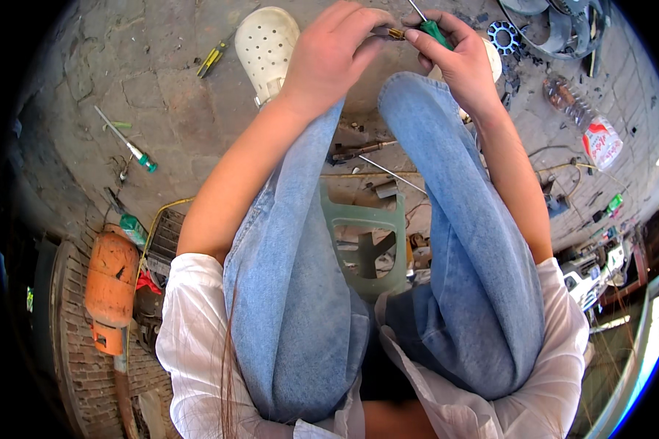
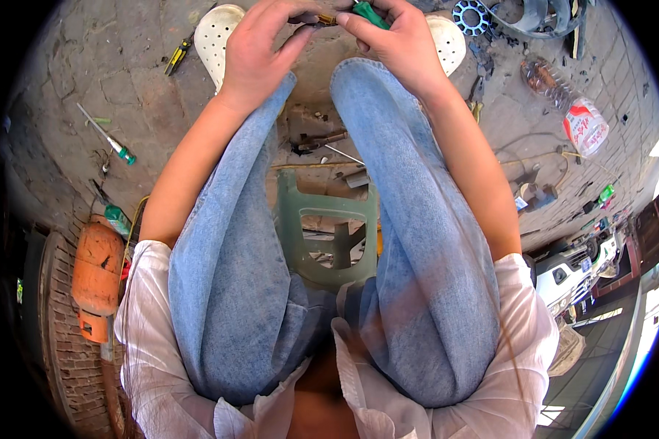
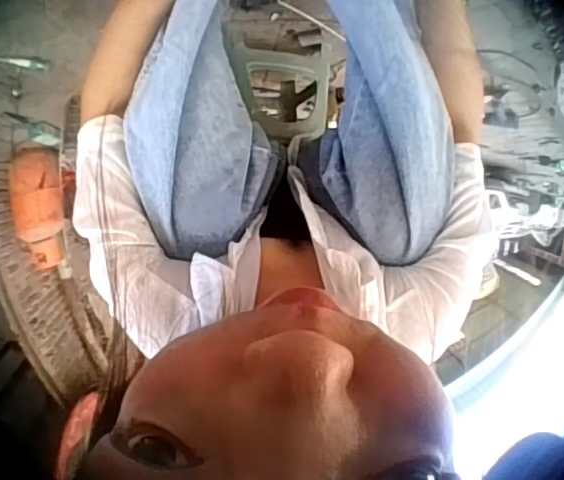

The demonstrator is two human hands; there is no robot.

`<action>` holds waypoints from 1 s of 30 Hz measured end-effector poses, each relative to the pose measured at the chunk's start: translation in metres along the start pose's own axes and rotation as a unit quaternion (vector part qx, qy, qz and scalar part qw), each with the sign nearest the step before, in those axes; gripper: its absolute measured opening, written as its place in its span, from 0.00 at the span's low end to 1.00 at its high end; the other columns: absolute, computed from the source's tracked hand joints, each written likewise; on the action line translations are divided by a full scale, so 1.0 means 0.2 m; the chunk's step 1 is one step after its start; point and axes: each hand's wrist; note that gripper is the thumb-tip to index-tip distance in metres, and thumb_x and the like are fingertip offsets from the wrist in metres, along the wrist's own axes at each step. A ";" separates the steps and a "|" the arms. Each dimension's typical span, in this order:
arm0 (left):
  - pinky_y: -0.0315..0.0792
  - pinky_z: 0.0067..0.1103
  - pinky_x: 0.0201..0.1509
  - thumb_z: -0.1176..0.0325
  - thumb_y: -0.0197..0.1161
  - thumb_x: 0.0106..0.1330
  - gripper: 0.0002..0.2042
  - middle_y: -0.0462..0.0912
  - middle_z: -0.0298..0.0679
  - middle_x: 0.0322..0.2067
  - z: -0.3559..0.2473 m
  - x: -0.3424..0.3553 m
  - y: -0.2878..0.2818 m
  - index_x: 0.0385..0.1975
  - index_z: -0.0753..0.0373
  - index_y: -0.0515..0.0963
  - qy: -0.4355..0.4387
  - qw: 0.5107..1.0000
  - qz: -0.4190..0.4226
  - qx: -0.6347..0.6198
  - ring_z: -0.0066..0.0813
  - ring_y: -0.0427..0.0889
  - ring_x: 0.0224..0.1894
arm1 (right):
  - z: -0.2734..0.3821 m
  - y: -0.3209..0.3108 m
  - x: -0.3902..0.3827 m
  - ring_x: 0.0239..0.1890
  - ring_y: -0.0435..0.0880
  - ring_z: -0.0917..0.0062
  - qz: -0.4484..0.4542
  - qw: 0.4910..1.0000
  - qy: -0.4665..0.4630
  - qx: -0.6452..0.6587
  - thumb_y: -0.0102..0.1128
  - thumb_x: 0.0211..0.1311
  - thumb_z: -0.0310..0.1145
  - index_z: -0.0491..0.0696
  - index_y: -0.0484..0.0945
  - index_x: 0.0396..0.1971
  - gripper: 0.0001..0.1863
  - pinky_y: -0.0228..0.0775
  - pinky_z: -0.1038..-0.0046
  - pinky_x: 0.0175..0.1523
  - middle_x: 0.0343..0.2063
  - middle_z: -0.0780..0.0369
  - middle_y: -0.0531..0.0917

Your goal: The person sits on a low stool in a cluttered workshop, using a hammer and pliers to work on small metal gears and mechanical components. They repeatedly strike the parts with the hammer and use pliers to adjust or remove small pieces, occasionally inspecting the components closely.

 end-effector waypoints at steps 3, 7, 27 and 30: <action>0.72 0.31 0.39 0.79 0.63 0.51 0.12 0.78 0.44 0.32 0.09 -0.03 0.03 0.37 0.63 0.76 0.023 0.998 -0.009 0.057 0.44 0.77 0.36 | -0.04 -0.02 0.01 0.27 0.75 0.82 -0.057 0.987 -0.056 -0.138 0.60 0.64 0.34 0.44 0.77 0.44 0.12 0.68 0.78 0.33 0.24 0.64 0.78; 0.72 0.33 0.38 0.78 0.60 0.52 0.13 0.76 0.44 0.31 0.19 -0.05 0.04 0.38 0.63 0.74 0.010 0.985 0.033 0.168 0.45 0.76 0.36 | -0.09 -0.02 -0.03 0.35 0.82 0.73 -0.021 0.962 -0.088 -0.257 0.55 0.64 0.31 0.40 0.72 0.43 0.12 0.72 0.72 0.40 0.29 0.58 0.82; 0.77 0.26 0.40 0.74 0.57 0.58 0.11 0.81 0.39 0.35 0.49 -0.18 0.23 0.41 0.60 0.75 0.038 0.944 0.197 0.261 0.36 0.81 0.42 | -0.17 0.14 0.06 0.35 0.81 0.51 0.024 0.894 -0.118 -0.431 0.57 0.57 0.31 0.44 0.73 0.39 0.11 0.73 0.57 0.41 0.27 0.48 0.82; 0.76 0.31 0.41 0.73 0.55 0.57 0.12 0.79 0.40 0.36 0.49 -0.19 0.24 0.41 0.60 0.74 0.000 0.960 0.169 0.221 0.41 0.79 0.43 | -0.21 0.15 0.05 0.35 0.81 0.50 0.019 0.902 -0.096 -0.419 0.57 0.57 0.30 0.43 0.72 0.40 0.12 0.73 0.55 0.42 0.28 0.47 0.82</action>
Point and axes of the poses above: each hand's wrist, its own x-axis towards the middle knuckle, its own y-axis out of the palm, z = x × y
